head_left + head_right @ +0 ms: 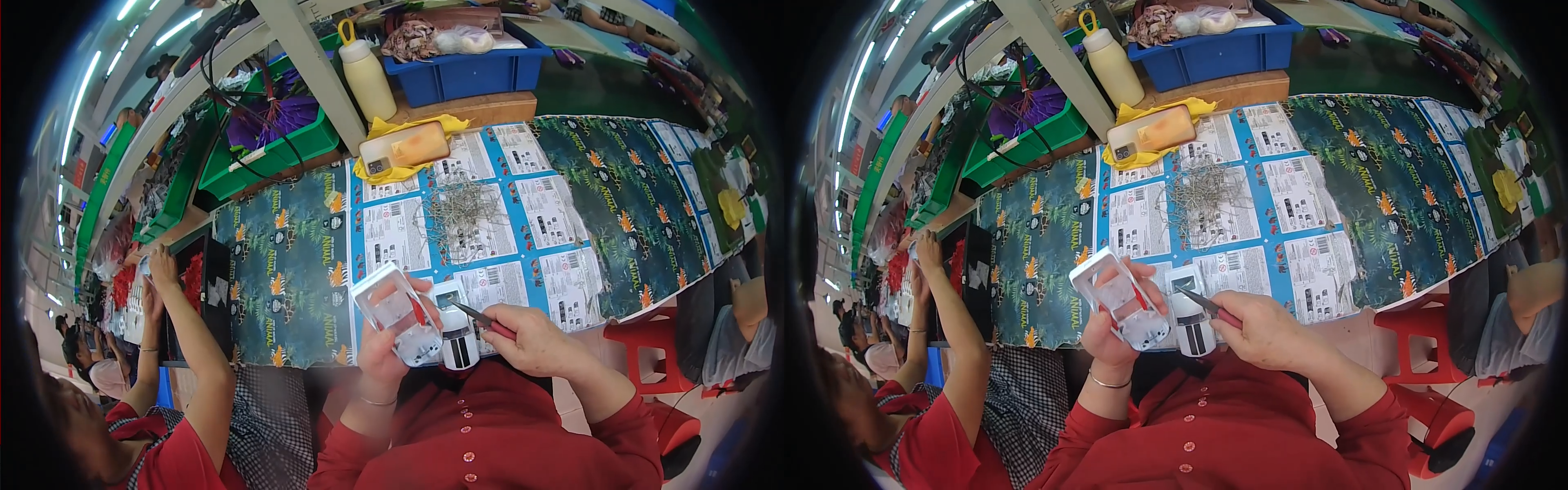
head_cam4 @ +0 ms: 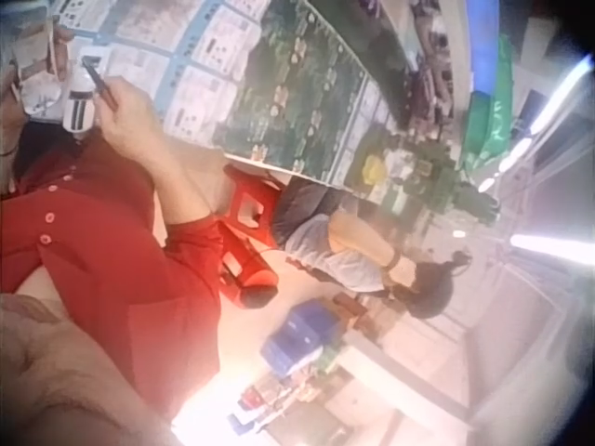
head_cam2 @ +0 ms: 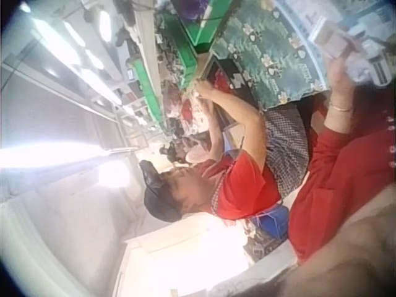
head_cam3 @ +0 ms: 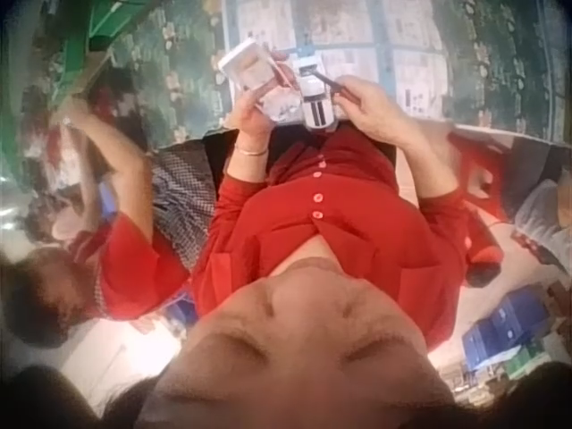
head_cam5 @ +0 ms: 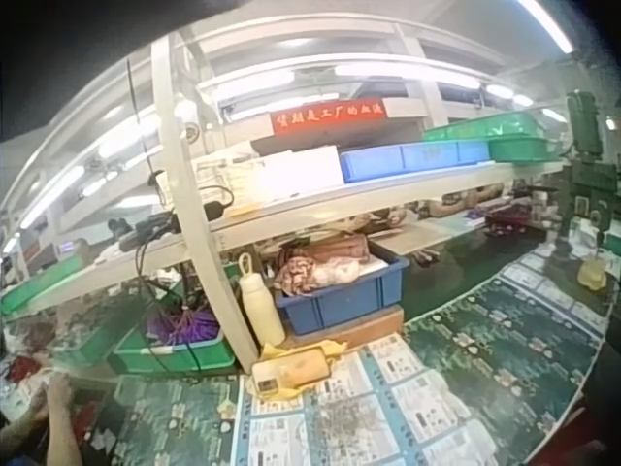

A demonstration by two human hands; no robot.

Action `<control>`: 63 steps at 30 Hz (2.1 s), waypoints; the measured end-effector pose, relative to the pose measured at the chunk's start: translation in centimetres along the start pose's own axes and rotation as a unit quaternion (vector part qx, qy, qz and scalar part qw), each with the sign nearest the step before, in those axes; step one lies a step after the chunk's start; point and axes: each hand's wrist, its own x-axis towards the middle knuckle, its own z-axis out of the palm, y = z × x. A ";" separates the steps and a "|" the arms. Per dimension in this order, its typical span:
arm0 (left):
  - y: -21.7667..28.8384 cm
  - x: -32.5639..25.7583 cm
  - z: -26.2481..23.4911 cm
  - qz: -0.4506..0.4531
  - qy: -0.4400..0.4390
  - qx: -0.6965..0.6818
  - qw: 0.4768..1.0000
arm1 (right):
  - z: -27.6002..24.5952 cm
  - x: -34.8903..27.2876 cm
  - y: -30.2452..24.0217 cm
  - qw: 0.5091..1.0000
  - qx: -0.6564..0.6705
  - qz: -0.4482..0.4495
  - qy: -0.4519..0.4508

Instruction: The person assembles small plastic toy cars at a factory workbench by inserting small components into plastic car bodies using a small hand tool.

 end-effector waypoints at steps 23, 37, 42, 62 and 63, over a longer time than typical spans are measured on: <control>-0.8 -0.5 1.0 0.080 0.120 -0.028 0.989 | 1.6 -0.1 -0.3 0.988 -0.125 -0.083 0.020; -1.3 -0.4 1.5 0.053 0.205 0.128 0.969 | 1.5 -0.1 0.0 0.986 -0.139 -0.091 0.021; -1.9 -0.2 1.9 0.076 0.213 0.159 0.961 | 1.8 0.0 0.1 0.979 -0.172 -0.100 0.040; -3.4 -0.6 2.6 0.096 0.198 0.331 0.917 | -0.3 3.0 -2.8 0.862 -0.460 -0.213 -0.023; -3.4 -0.7 2.5 0.096 0.199 0.331 0.917 | -0.2 3.1 -3.0 0.851 -0.478 -0.214 -0.027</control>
